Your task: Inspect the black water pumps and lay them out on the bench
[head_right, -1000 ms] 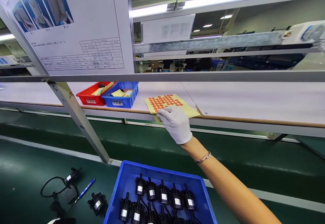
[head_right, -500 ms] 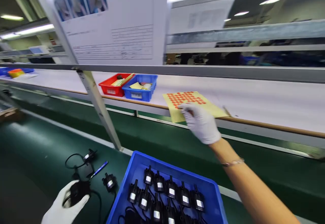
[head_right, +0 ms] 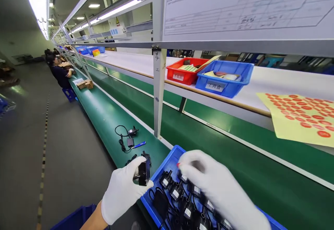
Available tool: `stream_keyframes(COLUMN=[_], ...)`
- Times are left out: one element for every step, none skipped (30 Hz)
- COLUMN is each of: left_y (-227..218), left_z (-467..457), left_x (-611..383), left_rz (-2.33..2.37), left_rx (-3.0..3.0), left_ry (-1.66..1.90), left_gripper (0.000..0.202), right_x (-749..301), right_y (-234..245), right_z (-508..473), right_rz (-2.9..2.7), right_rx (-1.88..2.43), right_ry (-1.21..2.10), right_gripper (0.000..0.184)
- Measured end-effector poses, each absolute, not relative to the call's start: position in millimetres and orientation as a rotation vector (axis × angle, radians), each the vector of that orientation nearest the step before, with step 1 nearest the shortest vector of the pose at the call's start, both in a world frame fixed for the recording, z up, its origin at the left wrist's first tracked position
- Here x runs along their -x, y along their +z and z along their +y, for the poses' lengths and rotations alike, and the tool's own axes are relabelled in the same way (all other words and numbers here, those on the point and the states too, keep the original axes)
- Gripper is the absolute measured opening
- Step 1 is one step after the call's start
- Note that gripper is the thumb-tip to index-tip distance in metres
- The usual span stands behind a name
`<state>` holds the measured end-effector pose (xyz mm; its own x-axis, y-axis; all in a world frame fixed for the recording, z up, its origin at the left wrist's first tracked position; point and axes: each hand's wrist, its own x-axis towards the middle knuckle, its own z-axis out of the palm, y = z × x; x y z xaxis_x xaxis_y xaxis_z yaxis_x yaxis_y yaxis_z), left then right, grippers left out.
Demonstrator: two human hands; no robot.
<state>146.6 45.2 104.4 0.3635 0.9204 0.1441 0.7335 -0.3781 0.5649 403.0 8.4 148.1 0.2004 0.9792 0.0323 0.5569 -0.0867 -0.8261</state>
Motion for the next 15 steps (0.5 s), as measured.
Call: stream_keyframes(left_y=[105,104,104,104,105,106,108,110,113,116,119,121,123,124,124], left_z=[43,41,39,38,36,35,34,34,33,33,33,33,34,35,37], left_x=[-146,-146,-145,-145,-144,-144,-144,-145,-145,-145,-145,-145,-144,-143,-141], left_rz=[1.416,1.396,1.381,1.373,1.368,1.365,1.361,1.357,1.354,1.352,1.346,1.329,1.294,1.243,1.179], left_rx=[-2.265,-2.297,-2.317,-2.324,-2.322,-2.316,-2.307,-2.294,-2.272,-2.234,-2.177,-2.101,-2.010,-1.910,-1.810], left_ry=[0.620,0.614,0.608,0.601,0.592,0.584,0.577,0.570,0.561,0.548,0.535,0.527,0.523,0.524,0.527], left_gripper=[0.042,0.039,0.038,0.036,0.035,0.033,0.031,0.029,0.028,0.028,0.029,0.031,0.035,0.040,0.046], right_x=[-383,-366,-353,-343,-336,-332,-329,-328,-327,-327,-327,-327,-327,-327,-327], right_y=[148,148,148,147,146,145,144,144,143,143,144,144,144,145,145], right_z=[10,13,16,19,21,24,25,26,27,28,28,28,27,27,26], right_rz=[-1.442,-1.423,-1.405,-1.396,-1.390,-1.390,-1.394,-1.401,-1.405,-1.404,-1.401,-1.393,-1.382,-1.372,-1.366], right_rx=[1.730,1.711,1.682,1.656,1.638,1.625,1.616,1.610,1.608,1.606,1.597,1.587,1.574,1.561,1.547], right_ry=[0.949,1.119,1.252,1.331,1.375,1.403,1.418,1.425,1.424,1.421,1.424,1.434,1.449,1.463,1.472], right_gripper=[0.028,0.030,0.032,0.033,0.034,0.037,0.038,0.039,0.039,0.039,0.038,0.038,0.038,0.039,0.039])
